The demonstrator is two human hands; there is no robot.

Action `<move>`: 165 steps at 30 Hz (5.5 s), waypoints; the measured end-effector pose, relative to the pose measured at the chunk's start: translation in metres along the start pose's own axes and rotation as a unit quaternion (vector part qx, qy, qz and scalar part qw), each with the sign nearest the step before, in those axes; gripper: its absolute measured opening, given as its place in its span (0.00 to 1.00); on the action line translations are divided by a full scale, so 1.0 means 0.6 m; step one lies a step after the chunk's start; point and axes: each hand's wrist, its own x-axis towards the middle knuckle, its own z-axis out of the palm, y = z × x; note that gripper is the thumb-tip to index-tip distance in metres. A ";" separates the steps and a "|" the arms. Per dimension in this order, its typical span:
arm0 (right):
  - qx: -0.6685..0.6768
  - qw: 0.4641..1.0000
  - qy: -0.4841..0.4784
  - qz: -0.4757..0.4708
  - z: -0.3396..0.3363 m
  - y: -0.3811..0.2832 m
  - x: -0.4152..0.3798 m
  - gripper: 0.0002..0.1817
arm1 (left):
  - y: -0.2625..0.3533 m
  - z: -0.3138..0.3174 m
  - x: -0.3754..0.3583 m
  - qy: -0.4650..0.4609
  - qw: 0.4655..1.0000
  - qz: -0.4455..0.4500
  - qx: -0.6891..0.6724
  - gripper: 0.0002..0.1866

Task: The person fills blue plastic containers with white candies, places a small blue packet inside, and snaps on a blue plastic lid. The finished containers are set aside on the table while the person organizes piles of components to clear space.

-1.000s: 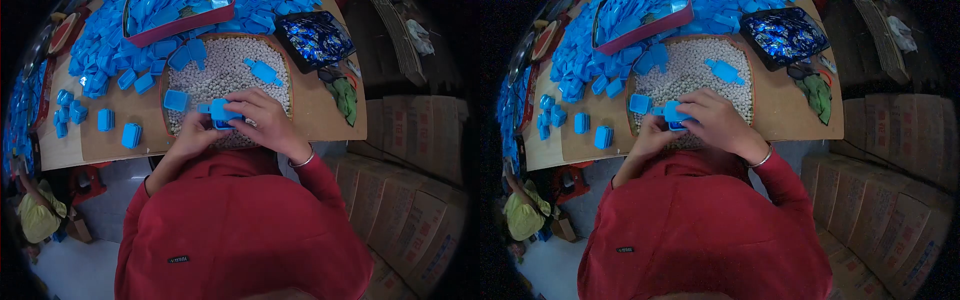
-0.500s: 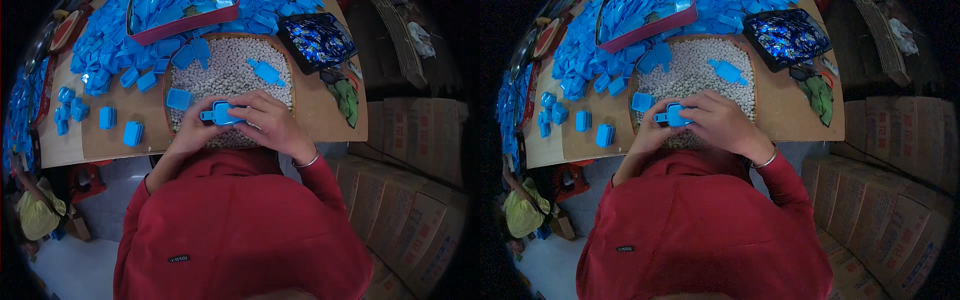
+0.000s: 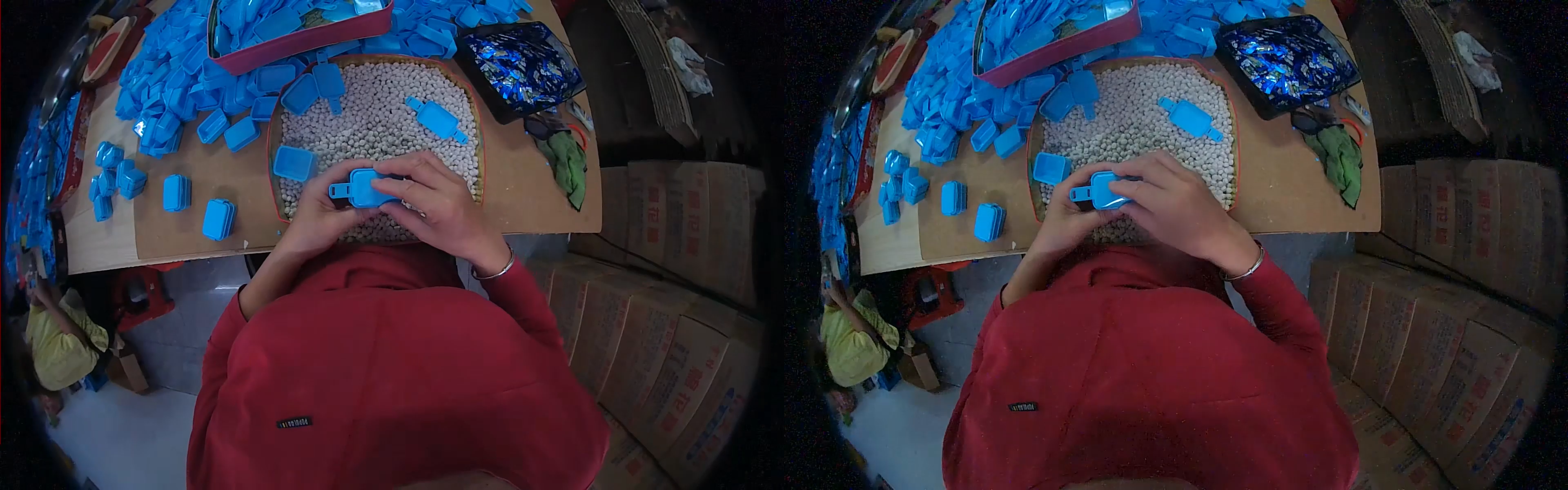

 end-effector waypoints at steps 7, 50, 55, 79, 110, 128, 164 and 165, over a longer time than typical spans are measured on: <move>-0.003 1.000 0.013 0.011 0.005 -0.003 -0.009 0.19 | 0.002 0.000 -0.001 -0.001 1.000 -0.001 0.004 0.27; 0.361 0.888 0.080 0.275 0.057 -0.004 -0.022 0.26 | 0.019 -0.002 -0.018 0.028 0.998 0.028 -0.057 0.26; 0.179 0.953 0.110 0.219 0.052 -0.001 -0.018 0.33 | 0.071 0.011 -0.009 0.055 0.970 0.112 0.207 0.28; 0.575 0.736 0.200 0.295 0.103 -0.011 -0.036 0.27 | 0.040 0.049 -0.026 0.174 0.947 -0.056 -0.264 0.34; 0.334 0.893 -0.003 0.301 0.025 0.012 -0.003 0.06 | 0.033 0.001 0.000 0.051 0.937 0.179 0.295 0.24; 0.178 0.970 -0.066 0.150 0.056 0.037 -0.022 0.05 | 0.036 0.024 0.000 0.166 0.849 0.311 0.394 0.16; 0.302 0.919 -0.154 0.201 0.053 0.033 -0.029 0.07 | 0.064 0.010 -0.030 0.115 0.912 0.215 0.329 0.29; 0.358 0.884 -0.175 0.245 0.052 0.029 -0.026 0.06 | 0.066 0.006 -0.034 0.091 0.941 0.172 0.277 0.31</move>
